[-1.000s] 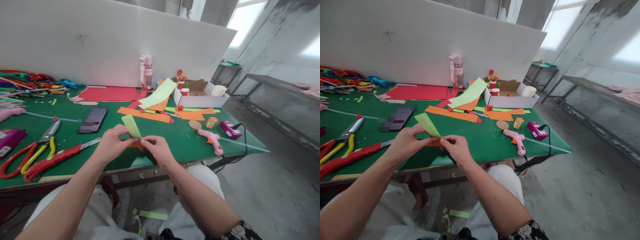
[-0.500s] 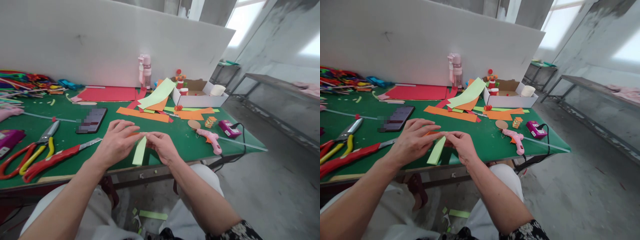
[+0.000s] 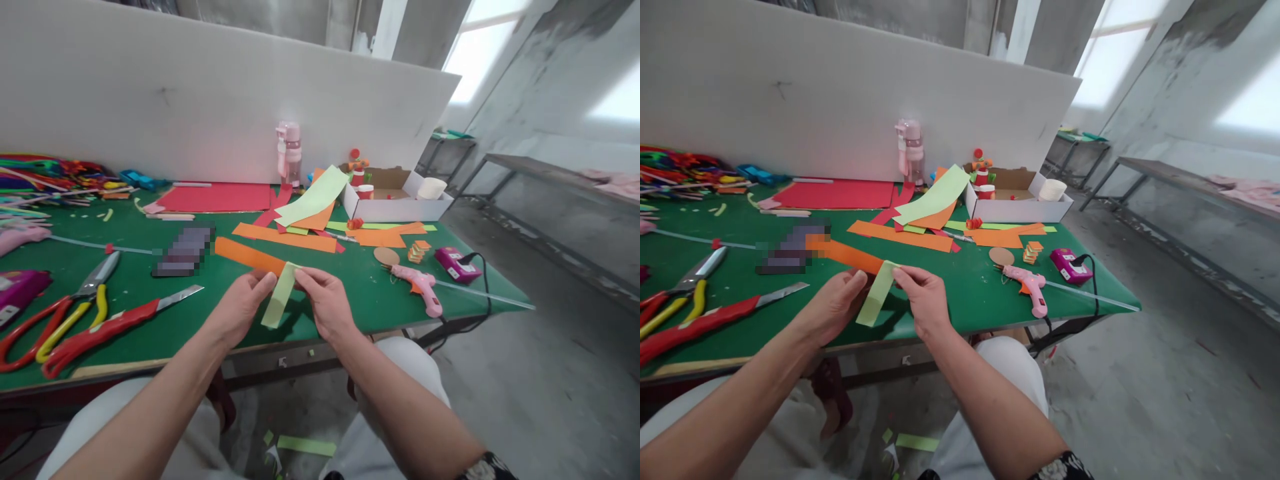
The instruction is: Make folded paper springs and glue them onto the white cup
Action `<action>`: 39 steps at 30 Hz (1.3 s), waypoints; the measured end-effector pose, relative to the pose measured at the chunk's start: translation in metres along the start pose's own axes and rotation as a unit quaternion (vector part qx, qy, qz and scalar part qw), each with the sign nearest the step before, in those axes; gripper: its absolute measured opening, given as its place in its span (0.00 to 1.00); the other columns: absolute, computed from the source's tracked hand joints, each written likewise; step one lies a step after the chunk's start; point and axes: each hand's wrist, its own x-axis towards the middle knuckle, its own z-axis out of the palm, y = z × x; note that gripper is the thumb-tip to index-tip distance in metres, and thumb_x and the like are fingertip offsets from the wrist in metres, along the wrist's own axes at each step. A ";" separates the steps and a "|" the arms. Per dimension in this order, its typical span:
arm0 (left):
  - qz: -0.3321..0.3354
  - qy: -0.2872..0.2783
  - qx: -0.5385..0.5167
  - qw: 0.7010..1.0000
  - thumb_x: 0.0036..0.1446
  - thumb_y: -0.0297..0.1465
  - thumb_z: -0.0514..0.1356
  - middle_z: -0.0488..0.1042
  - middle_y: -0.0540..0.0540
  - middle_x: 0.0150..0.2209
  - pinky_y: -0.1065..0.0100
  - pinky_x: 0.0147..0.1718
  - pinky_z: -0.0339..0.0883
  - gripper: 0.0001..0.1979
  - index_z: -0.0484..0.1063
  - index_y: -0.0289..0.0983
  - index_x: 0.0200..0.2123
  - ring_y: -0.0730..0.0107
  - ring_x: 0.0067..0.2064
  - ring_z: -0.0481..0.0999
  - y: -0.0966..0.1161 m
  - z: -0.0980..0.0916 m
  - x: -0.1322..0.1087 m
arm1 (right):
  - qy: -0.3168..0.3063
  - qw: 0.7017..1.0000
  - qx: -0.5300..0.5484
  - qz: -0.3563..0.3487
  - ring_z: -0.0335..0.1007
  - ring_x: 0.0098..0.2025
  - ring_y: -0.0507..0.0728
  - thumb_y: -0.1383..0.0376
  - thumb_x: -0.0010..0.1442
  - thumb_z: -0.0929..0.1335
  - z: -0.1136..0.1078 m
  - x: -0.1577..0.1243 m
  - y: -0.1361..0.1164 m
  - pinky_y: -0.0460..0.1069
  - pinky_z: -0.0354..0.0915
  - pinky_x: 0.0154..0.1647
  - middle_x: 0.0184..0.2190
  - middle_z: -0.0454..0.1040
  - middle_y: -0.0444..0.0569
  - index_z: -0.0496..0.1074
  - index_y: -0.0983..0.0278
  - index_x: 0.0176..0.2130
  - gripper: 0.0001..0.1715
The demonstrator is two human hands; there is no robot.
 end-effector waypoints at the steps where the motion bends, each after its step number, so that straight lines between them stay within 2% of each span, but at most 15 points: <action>1: -0.003 0.011 -0.012 1.000 0.42 0.53 0.70 0.82 0.42 0.33 0.65 0.33 0.70 0.29 0.80 0.35 0.37 0.58 0.36 0.78 -0.001 -0.001 0.000 | -0.001 1.000 -0.007 -0.004 0.71 0.32 0.53 0.58 0.39 0.80 0.001 -0.002 0.002 0.51 0.69 0.42 0.27 0.80 0.44 0.82 0.61 0.27 0.13; 4: 0.003 0.058 0.007 0.998 0.36 0.47 0.75 0.83 0.41 0.32 0.65 0.33 0.70 0.24 0.81 0.36 0.32 0.59 0.35 0.78 0.001 -0.005 0.001 | -0.015 1.000 -0.022 -0.002 0.71 0.31 0.53 0.58 0.40 0.80 0.003 -0.005 0.004 0.51 0.69 0.40 0.27 0.80 0.44 0.82 0.61 0.27 0.12; 6: 0.009 0.072 0.040 0.997 0.35 0.46 0.75 0.83 0.41 0.32 0.65 0.31 0.69 0.22 0.82 0.36 0.30 0.58 0.34 0.78 0.004 -0.009 0.000 | -0.037 0.998 -0.054 0.001 0.72 0.32 0.53 0.57 0.41 0.79 0.002 -0.006 0.001 0.50 0.68 0.39 0.28 0.81 0.45 0.83 0.60 0.30 0.14; 8: 0.018 0.071 0.090 0.993 0.35 0.46 0.75 0.83 0.42 0.31 0.65 0.31 0.69 0.21 0.82 0.36 0.29 0.57 0.34 0.78 0.009 -0.013 -0.001 | -0.061 0.993 -0.100 -0.007 0.72 0.33 0.53 0.56 0.43 0.79 0.001 -0.005 -0.003 0.49 0.68 0.38 0.29 0.81 0.45 0.83 0.60 0.32 0.14; 11: 0.019 0.044 0.149 0.988 0.37 0.45 0.74 0.83 0.43 0.30 0.66 0.30 0.70 0.18 0.83 0.37 0.28 0.57 0.33 0.79 0.014 -0.019 -0.002 | -0.070 0.986 -0.148 -0.027 0.72 0.32 0.54 0.56 0.45 0.78 -0.001 -0.004 -0.007 0.49 0.67 0.37 0.26 0.80 0.45 0.82 0.60 0.28 0.11; 14: 0.011 0.027 0.129 0.991 0.39 0.46 0.72 0.83 0.43 0.32 0.67 0.29 0.70 0.18 0.83 0.38 0.30 0.60 0.32 0.78 0.014 -0.024 -0.002 | -0.069 0.986 -0.147 -0.036 0.71 0.31 0.54 0.56 0.45 0.78 -0.002 -0.003 -0.005 0.49 0.67 0.37 0.24 0.78 0.44 0.81 0.59 0.25 0.10; 18: 0.009 0.047 0.123 0.991 0.38 0.45 0.73 0.83 0.43 0.30 0.65 0.29 0.70 0.19 0.84 0.38 0.30 0.59 0.30 0.78 0.014 -0.029 -0.001 | -0.079 0.989 -0.121 -0.014 0.70 0.29 0.53 0.55 0.44 0.78 -0.001 -0.003 0.000 0.49 0.66 0.36 0.23 0.77 0.43 0.81 0.60 0.25 0.12; 23: 0.076 0.030 0.230 0.970 0.40 0.44 0.71 0.83 0.44 0.31 0.62 0.37 0.71 0.14 0.83 0.42 0.26 0.54 0.35 0.79 0.017 -0.030 0.001 | -0.097 0.983 -0.157 0.010 0.67 0.27 0.51 0.54 0.42 0.78 -0.002 -0.002 0.001 0.47 0.64 0.32 0.23 0.76 0.42 0.81 0.61 0.27 0.14; 26: 0.114 0.059 0.274 0.953 0.39 0.44 0.71 0.82 0.45 0.30 0.64 0.36 0.69 0.12 0.82 0.43 0.23 0.55 0.35 0.78 0.015 -0.030 0.002 | -0.078 0.984 -0.161 0.001 0.66 0.26 0.51 0.54 0.44 0.77 -0.004 0.000 0.002 0.47 0.64 0.31 0.23 0.76 0.42 0.81 0.60 0.27 0.13; 30: 0.129 0.097 0.294 0.942 0.42 0.46 0.70 0.83 0.46 0.34 0.62 0.41 0.69 0.13 0.82 0.44 0.27 0.55 0.38 0.79 0.013 -0.031 0.003 | -0.062 0.985 -0.159 0.001 0.66 0.25 0.51 0.55 0.44 0.78 -0.005 0.000 0.002 0.48 0.65 0.31 0.23 0.77 0.43 0.82 0.61 0.27 0.12; 34: 0.135 0.079 0.329 0.931 0.45 0.49 0.67 0.83 0.45 0.37 0.59 0.45 0.69 0.17 0.82 0.43 0.30 0.54 0.43 0.79 0.012 -0.033 0.003 | -0.072 0.987 -0.143 0.020 0.68 0.26 0.51 0.55 0.44 0.78 -0.004 0.000 0.004 0.48 0.66 0.32 0.23 0.77 0.43 0.81 0.62 0.28 0.14; 39: 0.188 0.053 0.365 0.910 0.51 0.51 0.64 0.83 0.46 0.37 0.57 0.46 0.70 0.17 0.84 0.46 0.34 0.54 0.44 0.78 0.009 -0.035 0.003 | -0.059 0.988 -0.140 0.028 0.69 0.25 0.51 0.53 0.41 0.78 -0.004 0.000 0.008 0.48 0.66 0.31 0.22 0.76 0.43 0.81 0.63 0.27 0.17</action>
